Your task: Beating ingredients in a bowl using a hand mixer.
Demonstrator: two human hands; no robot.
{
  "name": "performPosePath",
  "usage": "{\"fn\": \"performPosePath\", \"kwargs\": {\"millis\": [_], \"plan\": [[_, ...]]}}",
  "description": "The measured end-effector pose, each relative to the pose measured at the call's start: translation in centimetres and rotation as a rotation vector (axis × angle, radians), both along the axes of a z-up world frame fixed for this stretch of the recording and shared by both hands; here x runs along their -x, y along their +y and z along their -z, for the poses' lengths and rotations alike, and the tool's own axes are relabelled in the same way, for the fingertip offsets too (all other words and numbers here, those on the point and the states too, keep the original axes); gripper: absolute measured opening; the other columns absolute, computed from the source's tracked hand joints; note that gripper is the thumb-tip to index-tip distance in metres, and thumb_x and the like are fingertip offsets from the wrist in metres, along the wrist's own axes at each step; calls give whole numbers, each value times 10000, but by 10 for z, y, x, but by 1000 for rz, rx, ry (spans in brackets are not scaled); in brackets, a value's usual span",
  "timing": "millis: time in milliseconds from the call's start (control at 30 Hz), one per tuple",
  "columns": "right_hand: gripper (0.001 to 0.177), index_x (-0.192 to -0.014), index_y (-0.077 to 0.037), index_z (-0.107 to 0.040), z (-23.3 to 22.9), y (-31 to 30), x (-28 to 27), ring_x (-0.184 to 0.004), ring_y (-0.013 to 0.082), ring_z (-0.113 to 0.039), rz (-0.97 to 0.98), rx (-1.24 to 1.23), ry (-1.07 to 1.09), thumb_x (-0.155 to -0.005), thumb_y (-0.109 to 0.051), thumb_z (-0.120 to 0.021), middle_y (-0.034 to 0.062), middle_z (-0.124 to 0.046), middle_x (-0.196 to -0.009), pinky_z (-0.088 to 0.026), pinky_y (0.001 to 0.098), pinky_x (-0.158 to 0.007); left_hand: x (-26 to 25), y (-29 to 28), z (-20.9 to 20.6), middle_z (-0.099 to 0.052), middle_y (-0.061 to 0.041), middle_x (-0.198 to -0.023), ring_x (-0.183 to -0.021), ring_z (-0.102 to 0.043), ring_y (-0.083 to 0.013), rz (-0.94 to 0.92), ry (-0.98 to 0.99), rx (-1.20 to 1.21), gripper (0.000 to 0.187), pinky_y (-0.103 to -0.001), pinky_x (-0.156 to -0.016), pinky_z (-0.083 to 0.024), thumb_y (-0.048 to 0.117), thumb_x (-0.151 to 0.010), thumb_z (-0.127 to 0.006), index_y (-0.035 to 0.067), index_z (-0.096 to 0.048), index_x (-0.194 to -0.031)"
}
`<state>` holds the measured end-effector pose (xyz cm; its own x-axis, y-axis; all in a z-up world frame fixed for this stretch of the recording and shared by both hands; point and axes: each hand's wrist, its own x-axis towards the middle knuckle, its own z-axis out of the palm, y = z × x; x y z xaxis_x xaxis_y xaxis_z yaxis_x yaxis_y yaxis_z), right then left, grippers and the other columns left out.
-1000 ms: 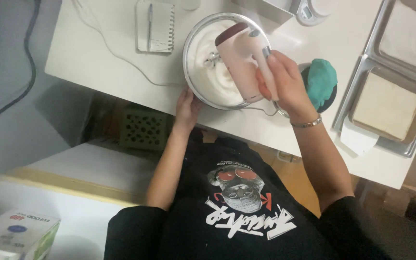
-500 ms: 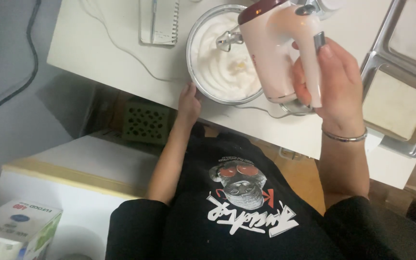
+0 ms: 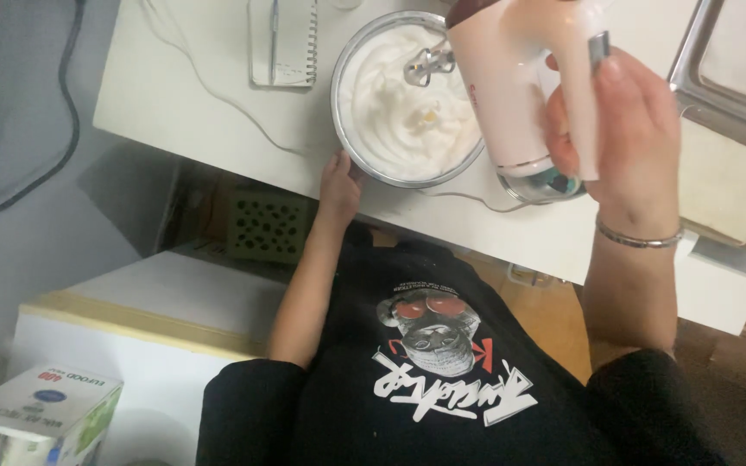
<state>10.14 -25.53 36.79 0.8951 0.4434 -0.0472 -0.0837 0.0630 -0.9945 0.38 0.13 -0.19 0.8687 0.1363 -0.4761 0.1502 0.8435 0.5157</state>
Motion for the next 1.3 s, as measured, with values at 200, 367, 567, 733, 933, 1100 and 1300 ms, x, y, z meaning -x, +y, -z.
{"fn": "performPosePath", "kwargs": {"millis": [200, 367, 567, 733, 933, 1100, 1300], "plan": [[369, -1260, 27, -584, 79, 6, -25, -558, 123, -478, 25, 108, 107, -1188, -293, -414, 58, -570, -819, -357, 265, -470, 4, 1, -3, -576, -82, -1348, -1243, -559, -241, 3, 18, -12, 339, -481, -1036, -463, 284, -1098, -456, 56, -510, -1343], [366, -1237, 19, -574, 95, 5, -27, -530, 118, -473, 57, 93, 152, -1174, -301, -407, 51, -560, -794, -345, 262, -451, 4, 1, 1, -588, -69, -1336, -1236, -566, -230, 1, -34, -35, 330, -478, -1027, -472, 283, -1089, -473, 73, -527, -1338], [384, -1291, 44, -566, 66, -10, -3, -523, 128, -460, 93, 15, 56, -1192, -276, -379, 75, -559, -771, -345, 272, -480, 7, 1, 5, -603, -72, -1337, -1236, -577, -230, 10, -59, -30, 358, -465, -1029, -475, 296, -1099, -492, 58, -519, -1365], [434, -1298, 87, -552, 35, -30, 22, -508, 147, -461, 119, 7, -55, -1223, -311, -395, 108, -567, -797, -341, 250, -449, 7, 1, -8, -567, -56, -1380, -1262, -558, -211, 1, -30, 11, 377, -453, -1049, -465, 281, -1084, -511, 76, -480, -1399], [519, -1285, 114, -540, 8, -43, 35, -471, 162, -444, 168, 20, -111, -1202, -385, -421, 154, -559, -785, -338, 268, -476, 7, 2, 2, -547, -75, -1440, -1317, -544, -221, -16, -115, 18, 426, -437, -1093, -468, 276, -1086, -518, 55, -474, -1449], [485, -1280, 94, -557, 12, -50, 34, -477, 158, -479, 167, 63, -97, -1171, -347, -385, 133, -574, -784, -363, 245, -424, 4, 3, -14, -533, -48, -1453, -1316, -531, -201, -4, 10, -18, 423, -412, -1073, -455, 271, -1100, -480, 77, -447, -1474], [352, -1318, 50, -552, 64, -37, 10, -501, 124, -469, 115, 49, 34, -1199, -231, -375, 80, -568, -764, -353, 260, -477, 6, 3, -10, -578, -51, -1399, -1271, -565, -201, 16, -7, -42, 401, -410, -1044, -462, 293, -1102, -459, 63, -493, -1429]]}}
